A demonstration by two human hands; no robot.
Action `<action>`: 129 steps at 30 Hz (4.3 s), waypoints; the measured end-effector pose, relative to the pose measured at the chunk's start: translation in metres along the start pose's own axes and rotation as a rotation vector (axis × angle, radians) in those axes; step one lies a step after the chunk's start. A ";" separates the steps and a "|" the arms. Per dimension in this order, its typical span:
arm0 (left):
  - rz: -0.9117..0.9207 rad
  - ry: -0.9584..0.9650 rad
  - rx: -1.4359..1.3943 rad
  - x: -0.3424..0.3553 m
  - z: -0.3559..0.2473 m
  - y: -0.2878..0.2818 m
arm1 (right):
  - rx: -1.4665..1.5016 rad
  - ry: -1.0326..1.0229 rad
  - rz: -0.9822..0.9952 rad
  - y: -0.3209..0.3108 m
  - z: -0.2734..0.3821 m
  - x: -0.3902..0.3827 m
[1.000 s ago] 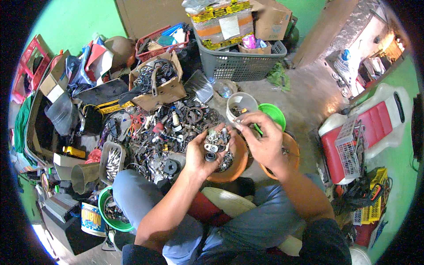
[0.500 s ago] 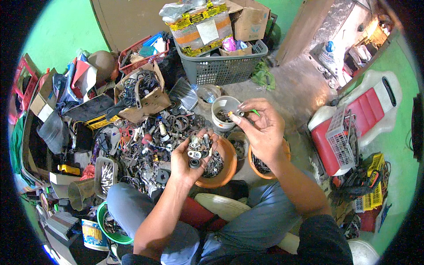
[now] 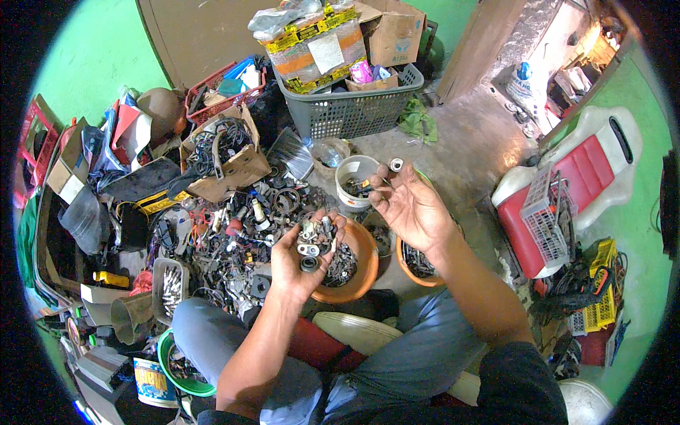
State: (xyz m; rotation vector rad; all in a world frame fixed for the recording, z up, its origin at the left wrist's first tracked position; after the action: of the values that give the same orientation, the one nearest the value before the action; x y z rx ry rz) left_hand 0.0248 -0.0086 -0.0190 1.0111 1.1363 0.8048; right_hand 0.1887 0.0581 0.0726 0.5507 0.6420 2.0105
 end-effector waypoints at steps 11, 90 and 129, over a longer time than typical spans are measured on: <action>-0.020 -0.010 -0.030 -0.002 0.001 0.002 | 0.087 0.069 0.159 0.011 -0.006 -0.003; 0.013 -0.053 -0.011 -0.022 0.005 0.007 | -1.872 -0.451 0.236 0.079 -0.039 -0.018; 0.075 -0.056 -0.076 -0.016 0.008 0.018 | -1.336 -0.794 -0.333 0.052 0.042 -0.023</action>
State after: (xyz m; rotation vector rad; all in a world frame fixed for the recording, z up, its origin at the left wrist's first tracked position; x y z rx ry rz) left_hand 0.0283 -0.0185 0.0044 1.0114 1.0171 0.8683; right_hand 0.1916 0.0248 0.1352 0.2972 -0.9870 1.3063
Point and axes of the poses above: each hand's wrist, its own x-axis towards the middle knuckle, its own y-axis out of the palm, z = x × y, the point moved 6 cm from there along x, towards the middle knuckle, and after that the axes turned 15 degrees about -x, right-handed, at the moved point
